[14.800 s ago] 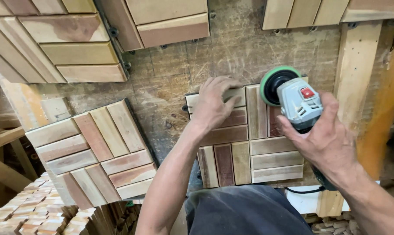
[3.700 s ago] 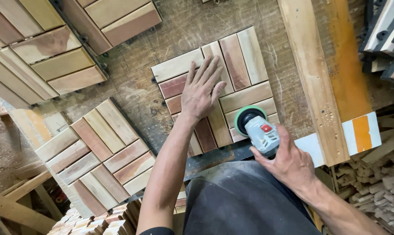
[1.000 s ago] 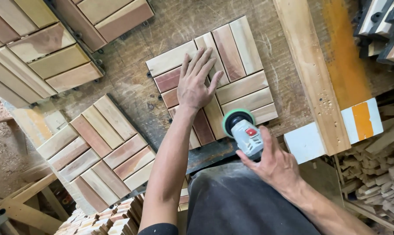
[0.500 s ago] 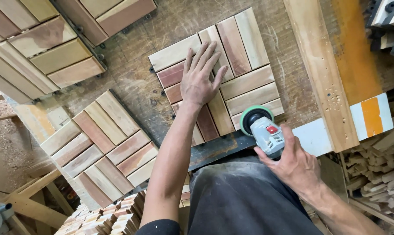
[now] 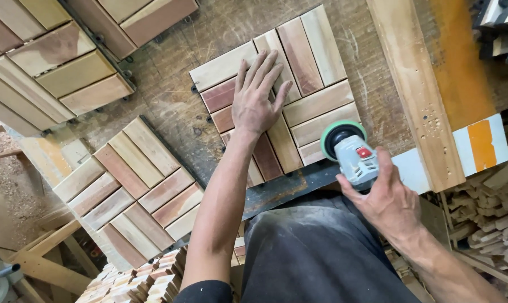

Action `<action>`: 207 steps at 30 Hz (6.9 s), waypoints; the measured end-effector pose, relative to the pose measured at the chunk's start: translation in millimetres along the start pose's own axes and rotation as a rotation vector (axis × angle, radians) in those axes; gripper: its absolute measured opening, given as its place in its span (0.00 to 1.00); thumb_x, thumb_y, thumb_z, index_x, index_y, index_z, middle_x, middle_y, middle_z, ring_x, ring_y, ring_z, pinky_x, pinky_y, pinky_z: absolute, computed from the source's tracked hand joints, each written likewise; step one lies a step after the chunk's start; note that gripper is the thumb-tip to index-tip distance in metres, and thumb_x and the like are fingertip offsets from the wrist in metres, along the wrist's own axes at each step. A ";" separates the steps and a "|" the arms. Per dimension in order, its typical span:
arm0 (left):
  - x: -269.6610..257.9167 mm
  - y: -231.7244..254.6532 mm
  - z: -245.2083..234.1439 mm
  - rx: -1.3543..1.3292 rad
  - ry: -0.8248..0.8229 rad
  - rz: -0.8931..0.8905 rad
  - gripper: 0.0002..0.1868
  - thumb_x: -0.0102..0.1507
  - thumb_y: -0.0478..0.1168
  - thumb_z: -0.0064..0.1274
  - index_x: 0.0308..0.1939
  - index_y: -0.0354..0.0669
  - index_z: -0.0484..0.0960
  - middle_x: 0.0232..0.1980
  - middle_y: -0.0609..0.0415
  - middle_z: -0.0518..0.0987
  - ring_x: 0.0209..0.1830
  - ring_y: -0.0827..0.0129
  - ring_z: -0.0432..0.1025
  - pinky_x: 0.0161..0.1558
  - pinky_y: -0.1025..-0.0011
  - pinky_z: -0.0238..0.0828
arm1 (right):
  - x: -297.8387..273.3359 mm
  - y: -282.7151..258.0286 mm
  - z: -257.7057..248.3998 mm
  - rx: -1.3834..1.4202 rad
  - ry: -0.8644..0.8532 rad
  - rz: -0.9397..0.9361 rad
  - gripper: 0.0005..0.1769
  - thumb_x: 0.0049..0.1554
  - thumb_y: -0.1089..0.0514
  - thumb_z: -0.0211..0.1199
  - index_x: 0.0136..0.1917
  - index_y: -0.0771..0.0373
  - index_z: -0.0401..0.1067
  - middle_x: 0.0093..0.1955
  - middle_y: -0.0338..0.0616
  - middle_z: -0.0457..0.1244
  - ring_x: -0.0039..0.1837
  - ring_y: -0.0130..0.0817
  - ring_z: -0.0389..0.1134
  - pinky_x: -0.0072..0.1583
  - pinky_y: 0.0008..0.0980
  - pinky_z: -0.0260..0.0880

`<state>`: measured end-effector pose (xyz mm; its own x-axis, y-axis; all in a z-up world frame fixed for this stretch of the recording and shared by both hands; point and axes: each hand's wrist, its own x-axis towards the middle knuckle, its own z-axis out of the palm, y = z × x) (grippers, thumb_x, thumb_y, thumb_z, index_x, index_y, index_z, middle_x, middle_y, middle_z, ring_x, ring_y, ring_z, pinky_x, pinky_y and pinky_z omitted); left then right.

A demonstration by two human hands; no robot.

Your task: The person uses a handheld orbital sander to smooth the surface of a wooden block composed of multiple smaller pieces arranged in a pattern. The person holds the block steady with one hand while moving the sander across the surface with the other hand.

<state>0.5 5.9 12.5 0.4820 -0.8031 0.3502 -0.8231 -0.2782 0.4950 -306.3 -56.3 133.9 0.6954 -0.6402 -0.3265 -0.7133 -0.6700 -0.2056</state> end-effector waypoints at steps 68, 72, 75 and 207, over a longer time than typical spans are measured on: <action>-53.3 95.1 23.3 0.368 -0.271 -0.394 0.36 0.75 0.58 0.35 0.81 0.42 0.56 0.84 0.48 0.54 0.85 0.55 0.45 0.81 0.46 0.35 | 119.6 15.6 -62.8 0.067 -0.248 -0.019 0.51 0.56 0.31 0.59 0.77 0.63 0.45 0.49 0.61 0.65 0.36 0.52 0.72 0.35 0.48 0.79; -9.5 67.1 29.2 0.488 -0.349 -0.382 0.38 0.76 0.64 0.37 0.83 0.47 0.50 0.85 0.54 0.49 0.86 0.60 0.41 0.81 0.45 0.33 | 74.8 51.6 -29.5 -0.117 0.006 -0.263 0.58 0.50 0.26 0.65 0.77 0.67 0.51 0.51 0.61 0.70 0.36 0.60 0.73 0.32 0.57 0.74; -1.3 68.9 25.0 0.500 -0.350 -0.420 0.37 0.78 0.63 0.36 0.83 0.46 0.50 0.85 0.53 0.48 0.86 0.61 0.41 0.82 0.48 0.33 | 88.0 40.6 -42.8 0.062 -0.217 0.080 0.56 0.48 0.30 0.67 0.78 0.55 0.48 0.66 0.62 0.65 0.59 0.75 0.68 0.53 0.71 0.67; -202.1 74.4 -74.5 -0.703 0.349 -0.750 0.49 0.72 0.75 0.17 0.82 0.41 0.44 0.83 0.49 0.59 0.87 0.55 0.51 0.88 0.53 0.35 | 91.7 -75.3 -6.7 -0.413 -0.365 -0.887 0.57 0.49 0.21 0.62 0.76 0.57 0.50 0.52 0.56 0.67 0.33 0.48 0.73 0.31 0.54 0.78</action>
<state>-135.8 186.8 37.9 0.9408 -0.3296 -0.0793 0.0190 -0.1824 0.9830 -188.3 -67.1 125.6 0.8374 0.2505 -0.4858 0.1735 -0.9646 -0.1984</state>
